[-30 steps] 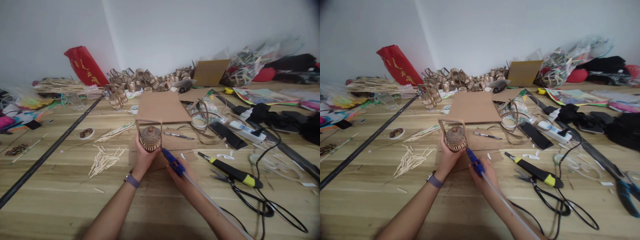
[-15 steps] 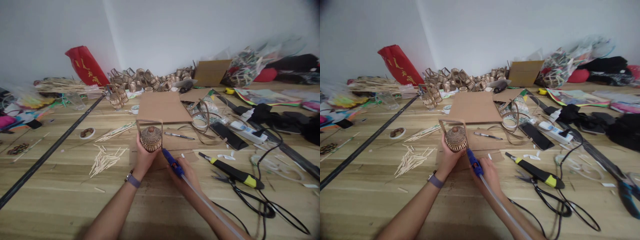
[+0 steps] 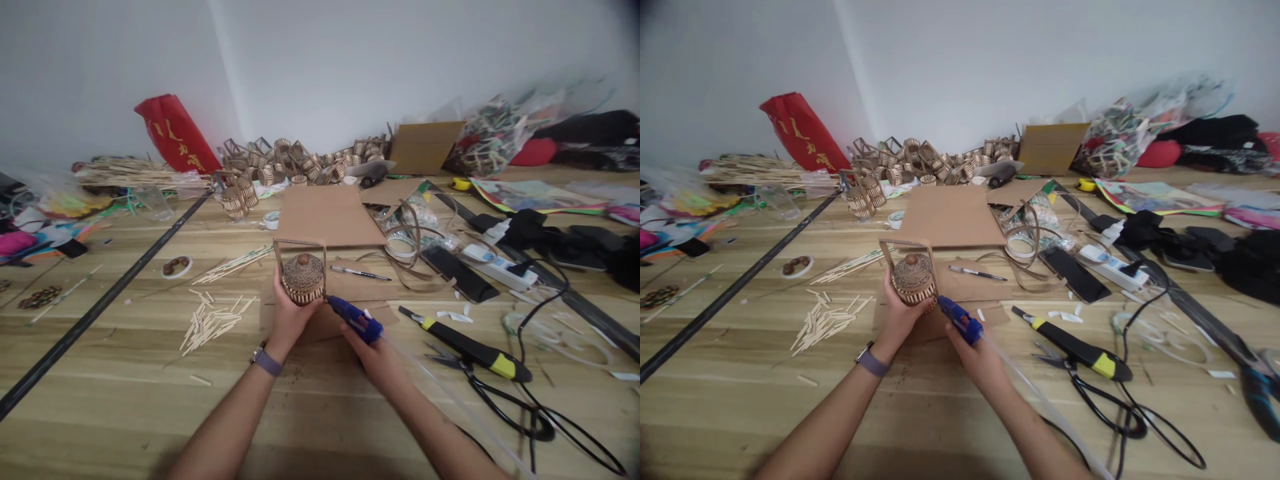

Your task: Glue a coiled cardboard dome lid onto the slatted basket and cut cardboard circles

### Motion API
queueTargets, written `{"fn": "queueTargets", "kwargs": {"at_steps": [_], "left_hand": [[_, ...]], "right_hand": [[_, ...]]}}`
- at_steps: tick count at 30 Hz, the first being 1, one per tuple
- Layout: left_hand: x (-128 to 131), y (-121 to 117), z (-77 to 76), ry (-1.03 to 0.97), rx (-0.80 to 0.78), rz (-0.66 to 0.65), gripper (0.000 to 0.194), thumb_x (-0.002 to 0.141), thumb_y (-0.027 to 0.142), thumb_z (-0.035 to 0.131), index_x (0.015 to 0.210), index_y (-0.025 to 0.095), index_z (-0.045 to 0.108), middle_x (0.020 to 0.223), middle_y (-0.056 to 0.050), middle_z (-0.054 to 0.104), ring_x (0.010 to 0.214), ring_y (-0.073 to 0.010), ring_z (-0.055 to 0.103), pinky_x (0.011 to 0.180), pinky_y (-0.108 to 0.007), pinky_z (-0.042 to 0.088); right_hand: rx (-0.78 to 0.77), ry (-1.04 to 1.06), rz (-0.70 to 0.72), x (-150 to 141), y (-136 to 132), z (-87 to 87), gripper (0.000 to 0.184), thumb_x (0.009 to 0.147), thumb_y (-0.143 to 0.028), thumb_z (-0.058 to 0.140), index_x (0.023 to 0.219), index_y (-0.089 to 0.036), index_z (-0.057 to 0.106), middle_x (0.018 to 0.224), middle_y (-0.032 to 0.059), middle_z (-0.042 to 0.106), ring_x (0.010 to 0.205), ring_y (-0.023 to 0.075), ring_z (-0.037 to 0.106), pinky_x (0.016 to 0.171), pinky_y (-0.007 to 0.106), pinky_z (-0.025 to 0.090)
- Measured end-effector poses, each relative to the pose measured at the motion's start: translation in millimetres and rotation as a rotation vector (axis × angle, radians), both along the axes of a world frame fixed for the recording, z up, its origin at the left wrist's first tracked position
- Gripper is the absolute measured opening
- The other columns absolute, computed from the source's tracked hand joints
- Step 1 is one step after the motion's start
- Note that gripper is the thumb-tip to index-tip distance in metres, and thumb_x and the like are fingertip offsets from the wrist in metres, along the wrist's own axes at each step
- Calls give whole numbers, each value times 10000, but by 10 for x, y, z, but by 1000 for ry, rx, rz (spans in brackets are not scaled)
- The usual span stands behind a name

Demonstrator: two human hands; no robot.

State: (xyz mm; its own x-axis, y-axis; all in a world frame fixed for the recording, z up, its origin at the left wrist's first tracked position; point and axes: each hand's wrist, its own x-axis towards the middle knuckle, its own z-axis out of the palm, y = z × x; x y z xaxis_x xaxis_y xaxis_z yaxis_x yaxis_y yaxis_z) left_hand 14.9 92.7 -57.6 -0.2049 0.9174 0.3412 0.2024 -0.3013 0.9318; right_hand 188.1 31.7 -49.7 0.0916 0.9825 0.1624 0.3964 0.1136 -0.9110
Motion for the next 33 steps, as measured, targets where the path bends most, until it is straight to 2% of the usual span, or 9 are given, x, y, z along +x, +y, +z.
{"fn": "queueTargets", "kwargs": {"at_steps": [4, 12, 16, 22, 28, 33], "left_hand": [[-2, 0, 13, -4, -20, -7, 1127, 654, 306, 837, 1510, 207, 112, 1580, -184, 239, 1478, -283, 229, 1199, -413, 222], [-5, 12, -16, 5, 5, 0, 1123, 640, 320, 848, 1504, 202, 140, 1569, -189, 255, 1463, -292, 262, 1200, -438, 215], [0, 2, 9, 25, 11, 24, 1110, 629, 293, 856, 1498, 209, 170, 1554, -186, 293, 1460, -299, 271, 1196, -450, 224], [-1, -3, 19, 38, -10, 24, 1121, 638, 312, 848, 1507, 201, 148, 1571, -181, 264, 1473, -292, 242, 1198, -426, 230], [-2, 3, -3, 33, -14, 21, 1131, 639, 313, 846, 1509, 197, 133, 1575, -183, 245, 1474, -290, 238, 1203, -415, 216], [8, 0, 16, 25, -7, 21, 1114, 640, 296, 845, 1501, 196, 144, 1570, -187, 255, 1471, -284, 245, 1199, -413, 225]], "right_hand": [[-57, 121, -36, 20, 36, -41, 428, 768, -543, 618, 992, -196, 730, 967, 82, 774, 924, 302, 696, 851, 449, 552], [-97, 136, -93, 31, 66, -83, 436, 737, -551, 654, 965, -195, 761, 941, 93, 786, 945, 349, 702, 888, 523, 533], [-70, 134, -90, 15, 17, 0, 357, 738, -506, 670, 943, -229, 763, 960, 72, 782, 965, 336, 697, 902, 484, 542], [-55, 157, -15, -21, -28, 93, 287, 761, -462, 641, 884, -235, 767, 845, 68, 778, 830, 315, 722, 781, 435, 600], [-23, 151, -17, -28, 10, 89, 298, 762, -454, 636, 920, -234, 762, 923, 68, 781, 914, 324, 712, 877, 464, 570], [-29, 145, 0, -23, 7, 88, 307, 775, -452, 614, 921, -224, 759, 910, 77, 781, 889, 325, 720, 848, 461, 580]]}}
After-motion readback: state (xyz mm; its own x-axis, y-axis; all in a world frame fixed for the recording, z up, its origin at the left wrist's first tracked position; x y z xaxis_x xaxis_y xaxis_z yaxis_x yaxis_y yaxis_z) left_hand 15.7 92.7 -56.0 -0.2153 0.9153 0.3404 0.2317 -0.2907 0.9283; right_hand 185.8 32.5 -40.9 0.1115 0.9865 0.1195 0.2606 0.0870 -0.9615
